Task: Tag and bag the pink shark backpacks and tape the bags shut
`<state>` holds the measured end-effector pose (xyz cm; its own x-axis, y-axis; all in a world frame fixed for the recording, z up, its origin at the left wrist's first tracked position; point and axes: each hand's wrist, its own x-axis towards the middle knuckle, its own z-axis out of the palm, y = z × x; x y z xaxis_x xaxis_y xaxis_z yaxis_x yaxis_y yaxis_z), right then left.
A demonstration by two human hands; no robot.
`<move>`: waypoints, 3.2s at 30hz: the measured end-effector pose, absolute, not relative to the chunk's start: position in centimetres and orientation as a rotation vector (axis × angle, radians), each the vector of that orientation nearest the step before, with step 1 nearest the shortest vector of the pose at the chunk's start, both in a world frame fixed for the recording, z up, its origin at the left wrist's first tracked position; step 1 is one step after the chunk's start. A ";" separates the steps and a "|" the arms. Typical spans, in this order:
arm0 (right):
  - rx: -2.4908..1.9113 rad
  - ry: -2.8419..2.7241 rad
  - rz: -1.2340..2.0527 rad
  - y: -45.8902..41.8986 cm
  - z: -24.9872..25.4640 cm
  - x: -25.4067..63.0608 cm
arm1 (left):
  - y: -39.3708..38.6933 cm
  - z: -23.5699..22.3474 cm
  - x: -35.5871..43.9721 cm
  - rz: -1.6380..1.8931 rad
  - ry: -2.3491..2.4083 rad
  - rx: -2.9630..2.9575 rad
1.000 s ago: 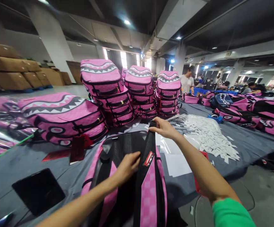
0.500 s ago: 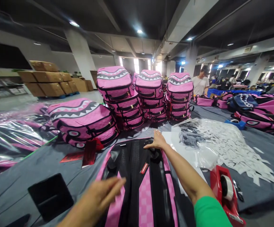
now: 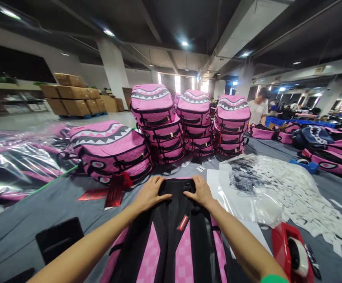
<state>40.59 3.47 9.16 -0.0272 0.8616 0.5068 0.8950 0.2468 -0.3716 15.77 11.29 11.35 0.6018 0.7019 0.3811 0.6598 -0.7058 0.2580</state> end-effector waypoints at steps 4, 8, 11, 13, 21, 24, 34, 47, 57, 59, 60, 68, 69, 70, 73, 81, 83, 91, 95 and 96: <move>-1.608 -2.043 0.155 5.4 11.6 42.8 | 9.2 14.6 21.0 0.489 1.246 2.798; -1.510 -2.248 0.353 8.2 14.1 45.6 | 5.1 16.0 27.9 0.443 1.163 2.848; -1.451 -2.364 0.474 9.6 15.0 46.8 | 2.4 16.0 31.0 0.429 0.923 2.964; -1.406 -2.440 0.555 10.2 15.5 47.2 | 1.4 15.2 32.2 0.333 0.510 3.070; -1.268 -2.684 0.649 11.9 17.0 48.8 | 2.0 7.6 33.0 0.275 -0.335 3.233; -1.221 -2.716 0.628 11.8 16.4 49.3 | 2.5 7.3 33.2 0.185 -0.412 3.156; -1.160 -2.781 0.389 10.6 16.0 49.5 | 3.3 7.1 34.2 0.112 -0.538 2.909; -0.906 -2.802 -0.164 11.4 17.6 43.5 | 0.4 8.5 33.9 0.138 -0.469 2.848; -1.084 -2.800 0.204 17.2 18.0 28.8 | 1.4 8.1 33.6 0.203 -0.071 2.446; -1.237 -2.702 0.191 15.6 18.4 32.8 | 2.2 9.9 30.5 0.244 -0.111 2.443; -1.311 -2.642 0.167 14.4 18.5 35.1 | 3.0 10.9 28.4 0.308 -0.083 2.449; -1.764 -1.913 -0.055 3.2 10.5 41.5 | 12.4 11.1 14.8 0.886 1.287 2.516; -1.742 -1.879 -0.111 2.7 9.3 40.6 | 12.4 10.6 14.7 0.883 1.225 2.551; -1.706 -1.852 -0.167 2.3 8.5 39.7 | 12.1 10.1 14.8 0.896 1.169 2.577; -1.567 -1.816 -0.267 1.1 7.4 37.9 | 10.2 8.9 14.5 0.947 1.107 2.616; -1.546 -2.034 -0.169 -5.3 5.2 37.5 | 6.1 4.6 10.2 0.938 0.931 2.778; -1.615 -2.095 -0.088 -5.0 4.8 37.8 | 7.1 4.2 10.5 0.710 0.926 2.778; -2.161 -2.265 -0.199 5.0 5.9 37.7 | 14.8 3.6 17.4 0.367 1.299 2.673; -2.199 -2.196 -0.316 7.3 5.1 37.2 | 14.4 3.2 18.1 0.412 1.410 2.687; -2.200 -2.187 -0.335 7.9 4.9 37.3 | 14.4 3.2 18.1 0.422 1.439 2.682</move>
